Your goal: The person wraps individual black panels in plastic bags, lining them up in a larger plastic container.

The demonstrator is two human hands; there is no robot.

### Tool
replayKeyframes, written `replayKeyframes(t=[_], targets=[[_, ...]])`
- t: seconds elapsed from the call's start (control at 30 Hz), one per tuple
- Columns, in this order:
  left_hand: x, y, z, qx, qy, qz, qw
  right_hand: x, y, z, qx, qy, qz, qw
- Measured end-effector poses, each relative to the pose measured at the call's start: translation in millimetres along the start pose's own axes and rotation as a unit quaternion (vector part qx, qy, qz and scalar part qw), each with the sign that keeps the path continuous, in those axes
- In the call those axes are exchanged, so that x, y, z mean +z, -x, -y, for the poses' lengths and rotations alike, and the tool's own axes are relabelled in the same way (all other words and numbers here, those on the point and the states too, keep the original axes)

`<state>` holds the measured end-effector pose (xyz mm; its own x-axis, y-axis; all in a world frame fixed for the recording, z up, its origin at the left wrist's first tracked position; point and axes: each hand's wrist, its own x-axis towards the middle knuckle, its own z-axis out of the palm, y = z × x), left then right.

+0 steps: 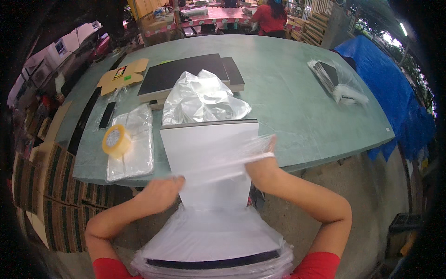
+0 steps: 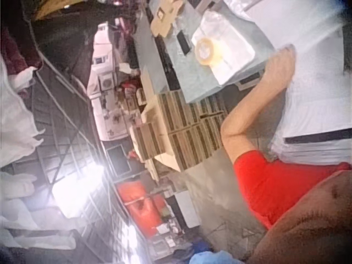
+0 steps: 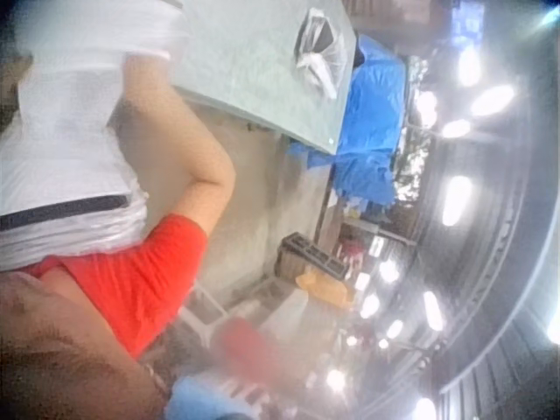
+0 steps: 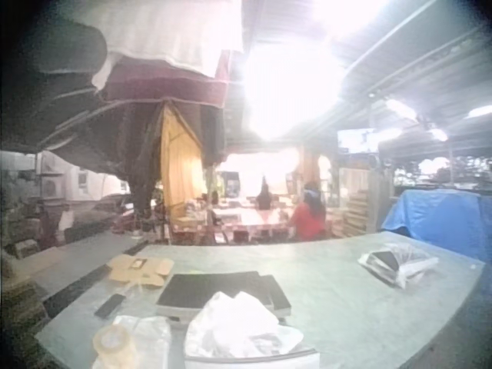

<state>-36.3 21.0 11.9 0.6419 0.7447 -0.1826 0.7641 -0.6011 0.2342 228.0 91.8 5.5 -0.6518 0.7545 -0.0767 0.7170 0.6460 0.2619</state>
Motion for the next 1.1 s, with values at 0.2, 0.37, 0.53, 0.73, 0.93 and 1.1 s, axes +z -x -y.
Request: replayKeyframes(t=[0.2,0.37,0.53,0.73,0.93,1.1], targets=[[-13.4,-8.1,-44.0,0.207,0.044,0.124,0.97,-5.2,-8.8,-9.1,0.003,0.109,-0.161,0.981],[-8.8,-9.0,12.1,-0.079,0.019,0.029,0.996,-42.3,-2.2,20.9,-0.025,0.288,0.229,0.93],[19.8,2.7,-19.8,0.228,-0.159,0.002,0.961,-0.5,-14.9,-8.4,0.036,0.506,-0.084,0.857],[-0.7,-8.1,-3.9,0.018,0.017,0.058,0.998,0.8,-9.6,-5.3,-0.057,0.378,0.003,0.924],[34.7,2.0,45.6,-0.003,-0.151,-0.056,0.987,-82.7,17.9,17.2,-0.197,-0.089,0.142,0.966],[3.9,17.5,23.9,0.164,0.439,0.063,0.881,-69.5,10.2,-45.9,0.186,-0.402,-0.525,0.727]])
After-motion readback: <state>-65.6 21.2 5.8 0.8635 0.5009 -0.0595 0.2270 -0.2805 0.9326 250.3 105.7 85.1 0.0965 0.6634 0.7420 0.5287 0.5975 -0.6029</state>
